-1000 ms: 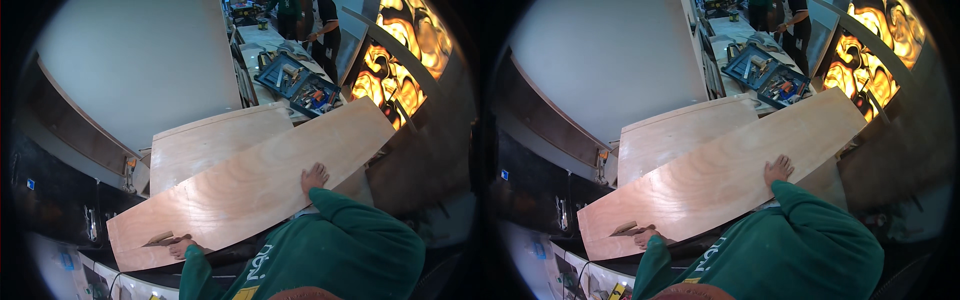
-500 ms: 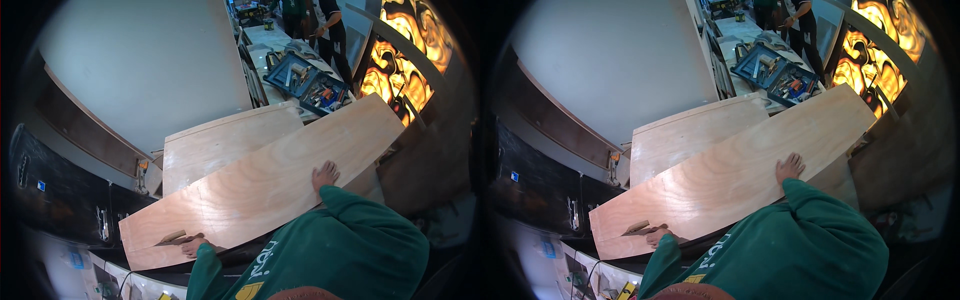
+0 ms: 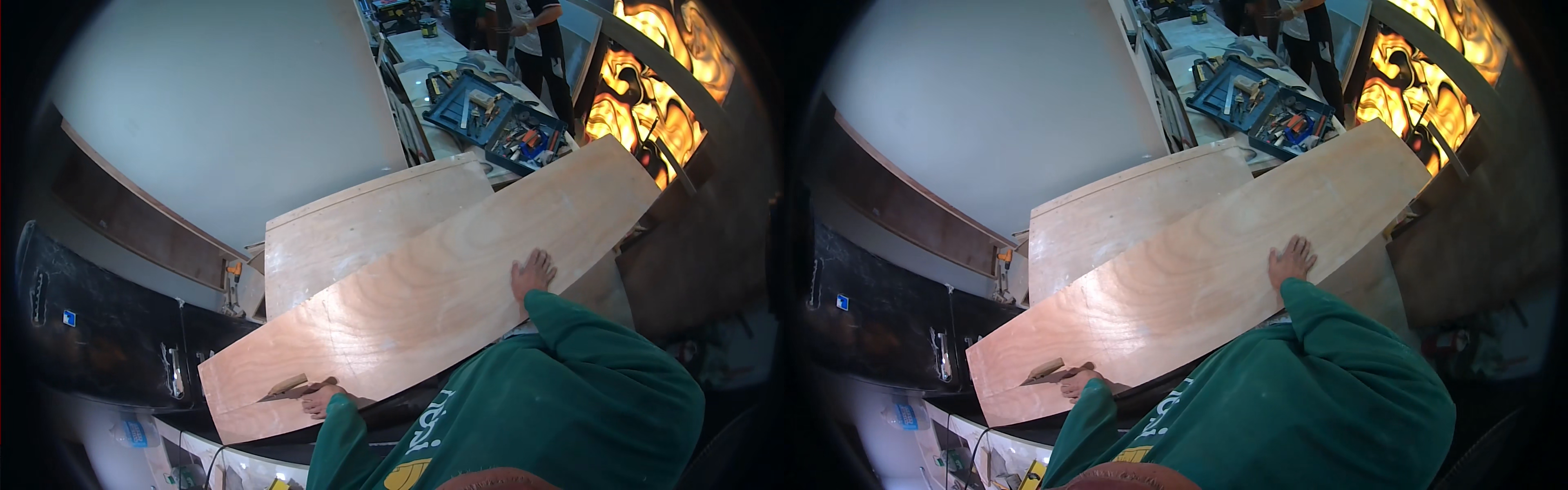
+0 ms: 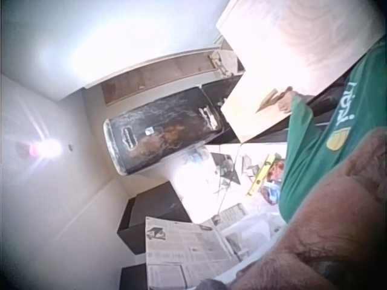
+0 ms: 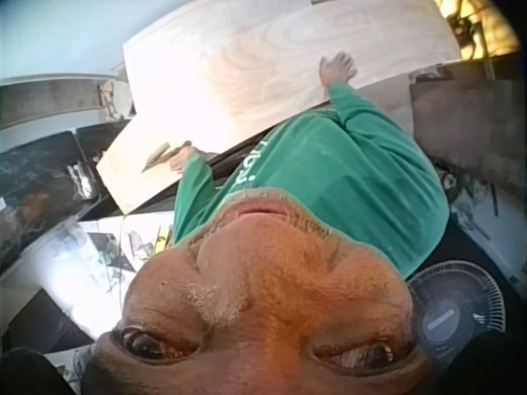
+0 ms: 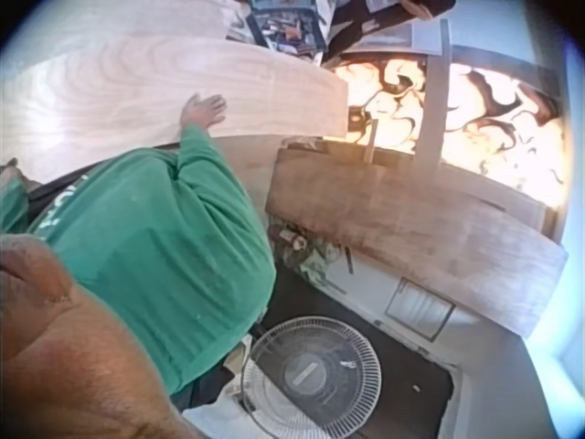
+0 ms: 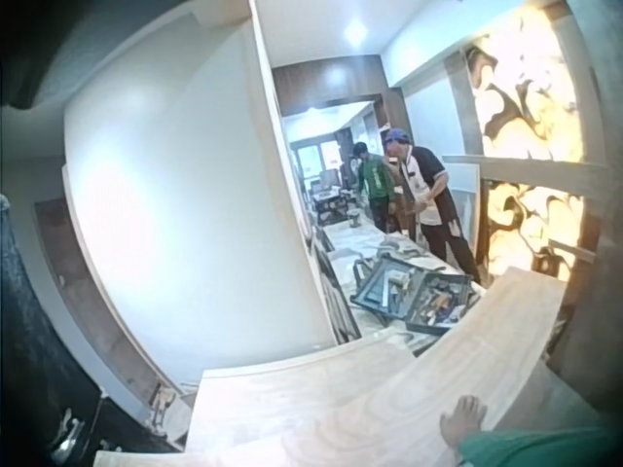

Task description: The person uses a hand saw to cut through a piece of plywood and then repositions the wood on the workspace.

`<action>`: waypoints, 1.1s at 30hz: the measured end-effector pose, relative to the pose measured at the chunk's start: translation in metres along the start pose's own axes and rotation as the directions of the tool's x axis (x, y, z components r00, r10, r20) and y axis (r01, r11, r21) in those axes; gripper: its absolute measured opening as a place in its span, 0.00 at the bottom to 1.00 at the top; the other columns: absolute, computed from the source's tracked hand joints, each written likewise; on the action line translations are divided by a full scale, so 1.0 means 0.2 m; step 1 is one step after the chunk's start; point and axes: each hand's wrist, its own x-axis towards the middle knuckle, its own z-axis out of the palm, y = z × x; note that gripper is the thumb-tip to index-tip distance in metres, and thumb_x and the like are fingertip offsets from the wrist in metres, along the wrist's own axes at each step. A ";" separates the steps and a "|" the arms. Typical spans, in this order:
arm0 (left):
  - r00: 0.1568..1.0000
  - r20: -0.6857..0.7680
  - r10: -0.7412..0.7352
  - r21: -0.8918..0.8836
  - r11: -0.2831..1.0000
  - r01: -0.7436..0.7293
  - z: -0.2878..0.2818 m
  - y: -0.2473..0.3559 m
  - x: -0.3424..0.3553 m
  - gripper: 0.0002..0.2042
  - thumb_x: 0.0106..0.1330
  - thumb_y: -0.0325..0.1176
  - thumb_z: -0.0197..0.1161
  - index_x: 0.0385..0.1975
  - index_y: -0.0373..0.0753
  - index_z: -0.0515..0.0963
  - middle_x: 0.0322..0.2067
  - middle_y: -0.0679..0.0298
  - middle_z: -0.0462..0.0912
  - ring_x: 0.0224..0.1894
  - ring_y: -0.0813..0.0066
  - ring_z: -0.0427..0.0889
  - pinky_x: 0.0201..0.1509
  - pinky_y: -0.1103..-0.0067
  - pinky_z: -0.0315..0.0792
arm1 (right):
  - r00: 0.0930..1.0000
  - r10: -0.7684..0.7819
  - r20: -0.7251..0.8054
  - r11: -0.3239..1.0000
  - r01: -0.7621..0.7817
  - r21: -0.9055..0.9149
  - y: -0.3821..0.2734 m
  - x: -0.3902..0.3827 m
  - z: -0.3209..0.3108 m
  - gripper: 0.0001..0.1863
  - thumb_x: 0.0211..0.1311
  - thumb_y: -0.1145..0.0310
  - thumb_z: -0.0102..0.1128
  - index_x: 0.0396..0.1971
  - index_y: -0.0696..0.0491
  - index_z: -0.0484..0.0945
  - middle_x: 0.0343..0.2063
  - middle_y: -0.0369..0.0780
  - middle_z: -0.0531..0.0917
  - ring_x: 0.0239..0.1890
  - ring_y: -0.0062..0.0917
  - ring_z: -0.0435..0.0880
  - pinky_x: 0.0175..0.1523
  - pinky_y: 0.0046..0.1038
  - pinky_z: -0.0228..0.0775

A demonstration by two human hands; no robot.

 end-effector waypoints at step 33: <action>0.999 -0.005 -0.034 0.055 0.998 0.034 0.02 0.01 0.02 0.22 0.79 0.54 0.49 0.52 0.45 0.81 0.48 0.63 0.83 0.61 0.64 0.80 0.59 0.62 0.71 | 1.000 -0.008 -0.021 1.000 0.008 -0.012 0.00 0.00 0.03 0.46 0.74 0.44 0.53 0.78 0.62 0.56 0.77 0.55 0.60 0.82 0.50 0.51 0.80 0.66 0.40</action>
